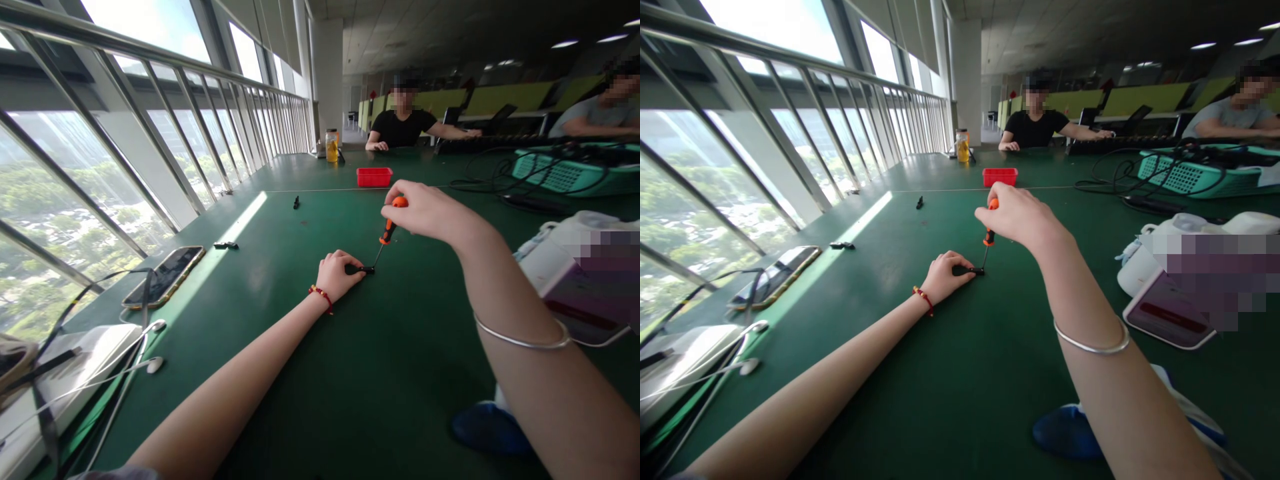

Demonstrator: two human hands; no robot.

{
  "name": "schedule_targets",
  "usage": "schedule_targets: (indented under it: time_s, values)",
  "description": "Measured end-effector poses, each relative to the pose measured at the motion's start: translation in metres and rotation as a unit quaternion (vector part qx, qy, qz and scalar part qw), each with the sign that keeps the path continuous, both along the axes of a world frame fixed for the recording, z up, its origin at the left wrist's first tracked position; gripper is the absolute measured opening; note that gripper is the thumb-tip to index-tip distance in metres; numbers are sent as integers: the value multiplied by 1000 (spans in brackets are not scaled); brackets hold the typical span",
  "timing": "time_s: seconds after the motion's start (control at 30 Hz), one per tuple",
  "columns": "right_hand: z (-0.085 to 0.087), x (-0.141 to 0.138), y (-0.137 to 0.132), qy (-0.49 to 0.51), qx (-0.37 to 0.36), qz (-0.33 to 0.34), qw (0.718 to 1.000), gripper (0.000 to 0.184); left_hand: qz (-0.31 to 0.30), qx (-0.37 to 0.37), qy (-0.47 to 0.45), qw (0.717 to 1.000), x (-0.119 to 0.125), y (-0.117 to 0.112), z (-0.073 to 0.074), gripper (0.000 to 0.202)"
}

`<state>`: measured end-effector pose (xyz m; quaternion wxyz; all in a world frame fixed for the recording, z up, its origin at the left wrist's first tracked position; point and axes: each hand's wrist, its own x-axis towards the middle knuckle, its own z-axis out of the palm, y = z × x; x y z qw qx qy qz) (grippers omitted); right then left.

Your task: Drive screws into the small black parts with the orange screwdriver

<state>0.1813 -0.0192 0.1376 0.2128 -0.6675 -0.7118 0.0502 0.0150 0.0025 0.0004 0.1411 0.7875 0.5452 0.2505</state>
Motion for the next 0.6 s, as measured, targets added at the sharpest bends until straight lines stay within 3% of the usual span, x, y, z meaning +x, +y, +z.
schedule_targets:
  time_s: [0.13, 0.3, 0.47, 0.6]
  values:
    - [0, -1, 0, 8, -15, -14, 1000, 41, 0, -2, -1, 1000, 0, 0, 0, 17]
    - [-1, 0, 2, 1, 6, -10, 1000, 25, 0, 3, -5, 1000, 0, 1, -1, 17]
    - [-1, 0, 0, 2, 6, -12, 1000, 40, -1, 1, 0, 1000, 0, 0, 0, 17]
    - [-2, 2, 2, -6, 22, -13, 1000, 27, 1, 1, 1, 1000, 0, 1, 0, 17]
